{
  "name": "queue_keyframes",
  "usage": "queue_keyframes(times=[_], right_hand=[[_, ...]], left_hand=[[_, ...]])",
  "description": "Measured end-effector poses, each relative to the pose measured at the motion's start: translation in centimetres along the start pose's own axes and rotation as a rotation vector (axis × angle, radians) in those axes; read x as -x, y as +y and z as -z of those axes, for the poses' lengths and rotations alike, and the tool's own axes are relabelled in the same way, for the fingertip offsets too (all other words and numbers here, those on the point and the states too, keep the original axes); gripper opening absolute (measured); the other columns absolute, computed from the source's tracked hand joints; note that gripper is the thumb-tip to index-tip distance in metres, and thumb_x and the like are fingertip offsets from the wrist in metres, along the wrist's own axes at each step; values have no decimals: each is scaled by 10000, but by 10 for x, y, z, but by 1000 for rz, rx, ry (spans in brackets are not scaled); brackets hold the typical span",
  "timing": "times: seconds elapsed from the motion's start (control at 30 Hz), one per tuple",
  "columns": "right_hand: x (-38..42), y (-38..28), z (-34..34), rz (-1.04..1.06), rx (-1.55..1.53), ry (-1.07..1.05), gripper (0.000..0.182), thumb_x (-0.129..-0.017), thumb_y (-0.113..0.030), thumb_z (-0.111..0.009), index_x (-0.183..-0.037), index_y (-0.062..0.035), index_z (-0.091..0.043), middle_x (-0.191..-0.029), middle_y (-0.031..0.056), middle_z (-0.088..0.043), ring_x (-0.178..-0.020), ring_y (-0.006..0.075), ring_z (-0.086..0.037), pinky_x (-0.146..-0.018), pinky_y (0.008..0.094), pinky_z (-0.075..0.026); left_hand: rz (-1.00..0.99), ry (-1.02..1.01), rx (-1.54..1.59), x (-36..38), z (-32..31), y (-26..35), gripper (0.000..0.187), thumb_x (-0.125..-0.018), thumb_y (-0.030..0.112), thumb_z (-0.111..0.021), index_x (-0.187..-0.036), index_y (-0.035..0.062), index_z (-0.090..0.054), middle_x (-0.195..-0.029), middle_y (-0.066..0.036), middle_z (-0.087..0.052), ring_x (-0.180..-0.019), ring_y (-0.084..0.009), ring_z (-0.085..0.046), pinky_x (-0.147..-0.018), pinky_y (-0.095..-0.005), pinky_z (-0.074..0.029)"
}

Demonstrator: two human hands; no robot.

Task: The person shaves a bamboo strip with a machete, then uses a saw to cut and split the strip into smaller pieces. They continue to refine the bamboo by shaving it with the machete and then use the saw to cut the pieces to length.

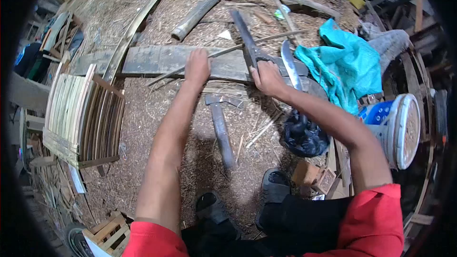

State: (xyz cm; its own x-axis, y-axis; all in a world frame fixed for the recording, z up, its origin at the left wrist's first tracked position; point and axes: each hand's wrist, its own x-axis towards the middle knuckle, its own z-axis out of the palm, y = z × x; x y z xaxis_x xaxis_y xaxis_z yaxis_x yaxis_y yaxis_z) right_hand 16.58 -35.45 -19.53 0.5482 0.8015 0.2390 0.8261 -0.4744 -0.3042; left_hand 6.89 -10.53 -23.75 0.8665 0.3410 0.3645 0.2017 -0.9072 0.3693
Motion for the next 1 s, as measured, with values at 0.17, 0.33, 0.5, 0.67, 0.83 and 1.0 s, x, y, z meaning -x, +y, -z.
queue_keyframes(times=[0.17, 0.33, 0.5, 0.67, 0.83, 1.0], right_hand=[[1, 2, 32, -125, 125, -292, 420, -971, -327, -493, -950, 74, -618, -955, 265, -645, -960, 414, -585, -886, 504, -433], [11, 26, 18, 175, 269, -14, 394, -942, -331, -532, -971, 52, -620, -959, 242, -656, -956, 393, -591, -872, 488, -447], [28, 15, 60, -240, 324, -391, 348, -900, -318, -579, -952, 9, -687, -978, 215, -686, -911, 374, -670, -813, 465, -528], [71, 49, 89, -356, 487, -908, 459, -817, -450, -664, -1051, -59, -723, -1058, 171, -707, -948, 325, -695, -811, 436, -556], [114, 82, 58, -467, 263, -701, 515, -757, -485, -713, -973, -18, -729, -986, 212, -708, -916, 359, -690, -802, 443, -555], [121, 106, 33, -858, -439, -215, 365, -750, -342, -725, -889, -6, -709, -815, 130, -683, -730, 231, -666, -687, 387, -533]], left_hand=[[148, -332, -91, -3, 29, 13, 297, -935, 257, -568, -1049, -17, -551, -1028, -253, -655, -970, -425, -634, -876, -524, -495], [-2, -552, 4, 6, 59, -13, 384, -959, 362, -513, -1049, 0, -602, -1011, -250, -668, -943, -419, -642, -839, -495, -493], [46, -612, 181, 23, 79, -30, 359, -931, 346, -586, -1018, 10, -679, -915, -224, -693, -847, -306, -664, -801, -429, -489], [165, -635, 206, 20, 112, -3, 376, -887, 377, -639, -1023, 33, -706, -947, -240, -692, -886, -371, -671, -815, -439, -503], [81, -455, -54, -32, 149, 8, 380, -849, 397, -667, -970, 38, -703, -937, -227, -696, -906, -373, -671, -811, -453, -516], [10, -352, -238, -43, 201, 21, 352, -858, 349, -662, -879, -2, -681, -899, -221, -694, -858, -393, -665, -773, -457, -519]])
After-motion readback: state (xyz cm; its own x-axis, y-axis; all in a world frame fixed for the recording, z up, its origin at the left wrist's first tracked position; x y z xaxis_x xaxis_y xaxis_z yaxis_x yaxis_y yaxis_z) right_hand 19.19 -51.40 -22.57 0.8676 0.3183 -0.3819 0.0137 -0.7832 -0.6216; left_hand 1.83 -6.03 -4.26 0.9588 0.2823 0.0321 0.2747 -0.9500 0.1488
